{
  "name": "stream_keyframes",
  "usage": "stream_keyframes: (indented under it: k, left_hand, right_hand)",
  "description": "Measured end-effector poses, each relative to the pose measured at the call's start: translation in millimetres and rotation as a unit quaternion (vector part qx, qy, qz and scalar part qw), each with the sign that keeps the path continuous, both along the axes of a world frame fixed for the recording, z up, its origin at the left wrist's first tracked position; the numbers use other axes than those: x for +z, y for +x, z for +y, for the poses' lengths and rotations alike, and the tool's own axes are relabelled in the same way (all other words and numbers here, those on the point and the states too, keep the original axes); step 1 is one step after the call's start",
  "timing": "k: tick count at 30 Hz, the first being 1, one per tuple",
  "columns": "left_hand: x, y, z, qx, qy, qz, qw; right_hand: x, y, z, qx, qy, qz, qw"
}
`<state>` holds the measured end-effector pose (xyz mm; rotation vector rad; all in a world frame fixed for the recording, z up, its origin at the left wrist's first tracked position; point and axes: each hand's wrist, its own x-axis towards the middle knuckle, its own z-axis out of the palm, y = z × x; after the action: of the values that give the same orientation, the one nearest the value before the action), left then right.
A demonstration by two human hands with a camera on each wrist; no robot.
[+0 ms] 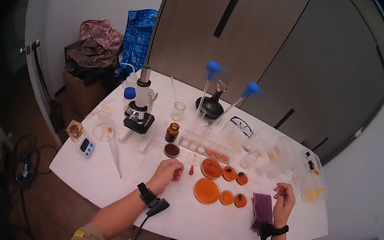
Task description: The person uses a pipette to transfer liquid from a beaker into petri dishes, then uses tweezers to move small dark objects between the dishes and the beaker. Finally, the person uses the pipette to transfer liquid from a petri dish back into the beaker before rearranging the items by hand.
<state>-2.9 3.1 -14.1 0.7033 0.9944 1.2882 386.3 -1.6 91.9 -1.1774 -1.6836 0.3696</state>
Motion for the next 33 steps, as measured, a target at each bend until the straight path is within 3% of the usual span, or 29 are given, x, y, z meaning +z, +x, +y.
stream_keyframes:
  k: [4, 13, 16, 18, 19, 21, 28, 33]
  left_hand:
    - [1.1, -0.7, -1.8, 0.004, 0.004, 0.000, 1.000]
    - [5.1, -2.2, -2.8, 0.005, 0.006, 0.005, 1.000]
    - [4.4, -2.1, -3.4, 0.008, 0.017, 0.005, 1.000]
    - [1.9, -3.6, -2.8, -0.001, 0.031, 0.015, 0.999]
    - [1.1, -4.8, -3.5, -0.003, 0.031, 0.017, 0.999]
    - [2.8, -5.0, -4.2, -0.013, 0.023, 0.030, 0.999]
    - [13.9, 2.1, -3.1, 0.012, -0.009, 0.040, 0.999]
    - [13.9, 1.5, -3.8, 0.014, -0.006, 0.031, 0.999]
  right_hand:
    - [-7.1, 21.5, -5.9, -0.017, 0.005, 0.059, 0.998]
    - [-41.5, 49.3, 12.3, 0.028, -0.092, 0.208, 0.973]
    - [-58.4, 58.5, 21.1, 0.029, -0.140, 0.282, 0.949]
    - [-66.5, 64.2, 25.0, 0.016, -0.258, 0.315, 0.913]
    - [-72.1, 66.7, 25.5, 0.014, -0.258, 0.316, 0.913]
    - [-79.2, 69.2, 24.1, 0.035, -0.309, 0.191, 0.931]
    - [-74.8, 58.9, 19.3, 0.043, -0.287, 0.095, 0.952]
    - [-49.4, 44.5, 20.4, 0.060, -0.268, 0.101, 0.956]
